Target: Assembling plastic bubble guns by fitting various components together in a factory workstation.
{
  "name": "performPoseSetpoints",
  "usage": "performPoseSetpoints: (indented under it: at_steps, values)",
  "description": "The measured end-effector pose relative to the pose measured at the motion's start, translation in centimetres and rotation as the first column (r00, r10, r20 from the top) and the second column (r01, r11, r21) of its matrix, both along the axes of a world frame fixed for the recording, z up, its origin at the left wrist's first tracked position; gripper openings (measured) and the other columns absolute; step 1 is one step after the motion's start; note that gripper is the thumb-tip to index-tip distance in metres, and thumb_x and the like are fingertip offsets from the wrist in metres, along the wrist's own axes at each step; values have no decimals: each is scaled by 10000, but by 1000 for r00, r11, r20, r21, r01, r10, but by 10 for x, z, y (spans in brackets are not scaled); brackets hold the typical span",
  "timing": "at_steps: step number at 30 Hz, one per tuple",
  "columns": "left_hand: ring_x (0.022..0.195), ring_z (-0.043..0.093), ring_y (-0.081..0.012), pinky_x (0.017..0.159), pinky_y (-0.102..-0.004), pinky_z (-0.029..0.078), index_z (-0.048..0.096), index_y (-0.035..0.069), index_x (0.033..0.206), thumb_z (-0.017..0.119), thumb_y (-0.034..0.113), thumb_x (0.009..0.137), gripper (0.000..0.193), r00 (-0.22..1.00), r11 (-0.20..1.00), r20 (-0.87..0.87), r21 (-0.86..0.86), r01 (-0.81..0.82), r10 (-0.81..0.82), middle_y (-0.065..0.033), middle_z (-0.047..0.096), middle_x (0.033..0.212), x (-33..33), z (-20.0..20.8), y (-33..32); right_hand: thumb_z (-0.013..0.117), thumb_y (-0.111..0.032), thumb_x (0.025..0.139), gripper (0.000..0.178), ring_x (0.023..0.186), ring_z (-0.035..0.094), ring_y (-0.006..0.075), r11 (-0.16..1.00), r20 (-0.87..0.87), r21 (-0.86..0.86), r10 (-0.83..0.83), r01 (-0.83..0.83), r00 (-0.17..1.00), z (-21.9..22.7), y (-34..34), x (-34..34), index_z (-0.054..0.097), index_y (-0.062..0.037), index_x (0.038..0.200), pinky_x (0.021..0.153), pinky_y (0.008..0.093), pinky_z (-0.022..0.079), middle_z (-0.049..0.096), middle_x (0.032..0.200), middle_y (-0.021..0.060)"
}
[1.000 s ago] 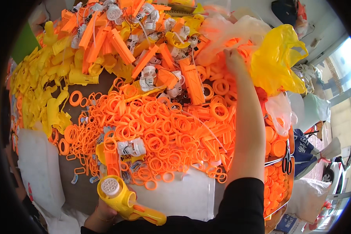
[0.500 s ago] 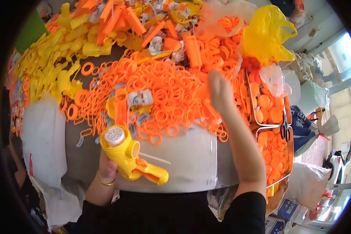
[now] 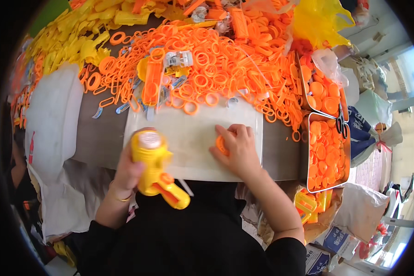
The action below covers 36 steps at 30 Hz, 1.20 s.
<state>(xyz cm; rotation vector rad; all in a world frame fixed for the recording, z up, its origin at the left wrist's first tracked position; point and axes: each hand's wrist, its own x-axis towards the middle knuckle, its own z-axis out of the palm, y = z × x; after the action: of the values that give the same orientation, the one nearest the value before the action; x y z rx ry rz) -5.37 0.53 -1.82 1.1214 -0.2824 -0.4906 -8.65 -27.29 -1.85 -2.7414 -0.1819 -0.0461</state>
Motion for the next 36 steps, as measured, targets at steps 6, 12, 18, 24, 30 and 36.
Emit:
performPoseSetpoints:
  at_steps: [6, 12, 18, 24, 30, 36]
  values:
    - [921, 615, -299, 799, -353, 489, 485, 9, 1195, 797, 347, 687, 685, 791, 855, 565, 507, -110, -234, -154, 604, 1021, -9, 33, -42, 624, -439, 808, 560, 926, 527, 204, 701, -46, 700, 235, -136, 971, 66, 37, 16, 580, 13, 1137, 785, 306, 434, 536, 1023, 107]
    - [945, 625, -301, 801, -344, 497, 459, 14, 1194, 803, 298, 696, 669, 843, 861, 518, 486, -149, -146, -161, 608, 1022, -15, 33, -47, 457, -427, 907, 494, 827, 545, 264, 855, 40, 479, 205, -199, 978, 69, 46, 12, 614, 12, 1073, 752, 341, 440, 552, 892, 161]
    - [976, 612, -317, 807, -341, 496, 397, 18, 1317, 753, 220, 763, 688, 728, 865, 678, 420, -274, -99, -186, 582, 1112, -8, 30, -53, 373, -342, 947, 419, 777, 528, 337, 946, -58, 321, 61, -39, 996, 70, 59, 20, 605, 3, 999, 687, 378, 442, 543, 822, 197]
    - [939, 589, -250, 812, -317, 467, 370, 1, 1347, 702, 192, 795, 672, 800, 939, 595, 310, -147, -71, -143, 574, 1059, -8, 22, -44, 556, -376, 869, 379, 828, 562, 315, 881, -33, 470, 72, -49, 997, 63, 58, 18, 604, -48, 1051, 714, 384, 469, 560, 916, 174]
    - [1092, 493, -141, 947, -284, 392, 296, -21, 1371, 629, 169, 869, 631, 966, 980, 257, -185, 77, -27, -111, 505, 1194, -13, 15, -44, 800, -486, 614, 648, 797, 514, 255, 753, 742, 360, 126, -550, 659, 27, 61, 17, 547, -47, 1017, 685, 363, 445, 502, 925, 108]
    - [1117, 482, -141, 949, -284, 391, 247, 16, 1391, 591, 192, 897, 627, 996, 930, 45, -358, 83, -71, -96, 480, 1230, -12, 22, -50, 806, -473, 559, 629, 701, 501, 217, 839, 704, 286, 143, -462, 695, 41, 63, 23, 549, -56, 953, 604, 322, 405, 496, 864, 87]
